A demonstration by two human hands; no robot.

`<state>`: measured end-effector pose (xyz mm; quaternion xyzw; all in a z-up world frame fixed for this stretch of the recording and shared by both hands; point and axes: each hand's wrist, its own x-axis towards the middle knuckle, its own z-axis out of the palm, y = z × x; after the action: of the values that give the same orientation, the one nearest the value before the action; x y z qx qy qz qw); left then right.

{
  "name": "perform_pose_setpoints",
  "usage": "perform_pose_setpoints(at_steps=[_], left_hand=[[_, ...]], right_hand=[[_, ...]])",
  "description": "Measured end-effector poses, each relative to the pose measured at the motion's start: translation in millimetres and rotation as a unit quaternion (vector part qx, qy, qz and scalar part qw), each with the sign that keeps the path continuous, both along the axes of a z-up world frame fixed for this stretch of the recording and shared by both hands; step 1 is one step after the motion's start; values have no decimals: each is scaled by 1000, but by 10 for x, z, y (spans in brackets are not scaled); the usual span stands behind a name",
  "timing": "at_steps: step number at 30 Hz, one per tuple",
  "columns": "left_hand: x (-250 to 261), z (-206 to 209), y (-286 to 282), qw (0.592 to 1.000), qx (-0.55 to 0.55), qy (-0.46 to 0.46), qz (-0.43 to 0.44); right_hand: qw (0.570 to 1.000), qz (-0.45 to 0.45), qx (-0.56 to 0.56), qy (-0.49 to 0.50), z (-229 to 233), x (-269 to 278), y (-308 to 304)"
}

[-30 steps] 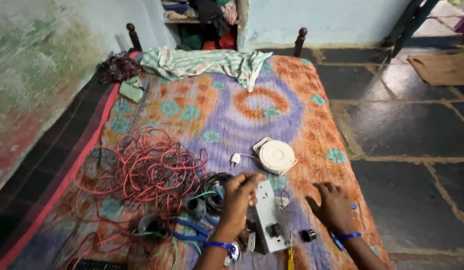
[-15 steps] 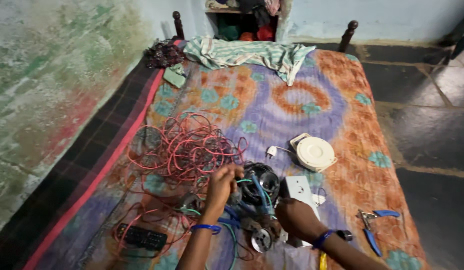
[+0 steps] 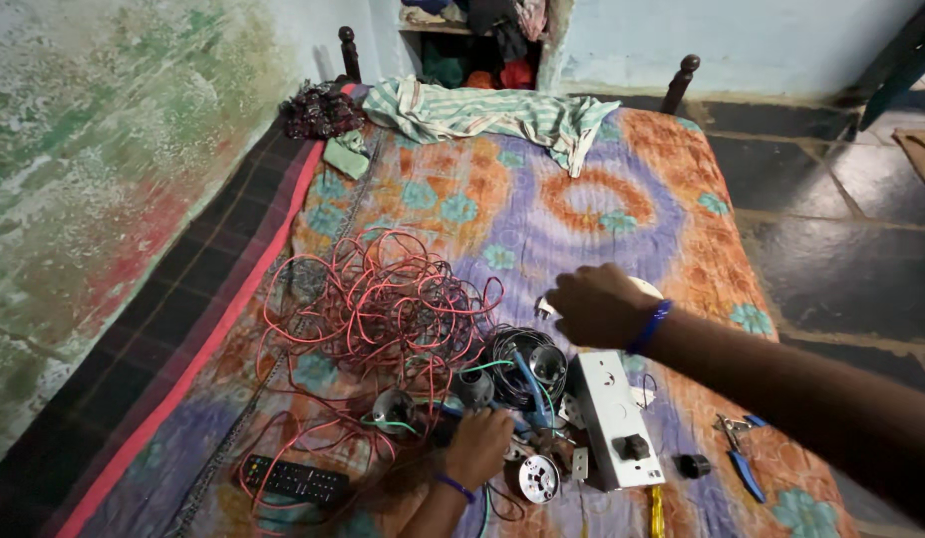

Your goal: The person works on a bed with electrical components, using pliers and a screwdriver to strip wires and tighten connections on a white switchboard and a small black component. The person handles multiple wires and tools throughout the task.

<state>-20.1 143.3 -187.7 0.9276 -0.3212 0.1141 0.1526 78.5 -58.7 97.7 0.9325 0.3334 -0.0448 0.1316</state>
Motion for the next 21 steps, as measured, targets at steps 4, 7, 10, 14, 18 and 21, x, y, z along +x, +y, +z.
perform_pose_setpoints(at_steps=[4, 7, 10, 14, 18, 21], left_hand=[[67, 15, -96, 996, -87, 6, 31], [123, -48, -206, 993, -50, 52, 93], [190, -74, -332, 984, -5, 95, 153], [270, 54, -359, 949, -217, 83, 213], [427, 224, -234, 904, -350, 65, 237], [459, 297, -130, 895, -327, 155, 260]], right_hand=[[999, -21, -26, 24, -719, 146, 135], [989, -78, 31, 120, -1511, 155, 151], [977, -131, 128, 112, -2185, 102, 141], [950, -189, 212, 126, -2533, 100, 168], [933, -258, 231, 100, -2334, 4, 316], [917, -292, 249, 111, -2138, -65, 334]])
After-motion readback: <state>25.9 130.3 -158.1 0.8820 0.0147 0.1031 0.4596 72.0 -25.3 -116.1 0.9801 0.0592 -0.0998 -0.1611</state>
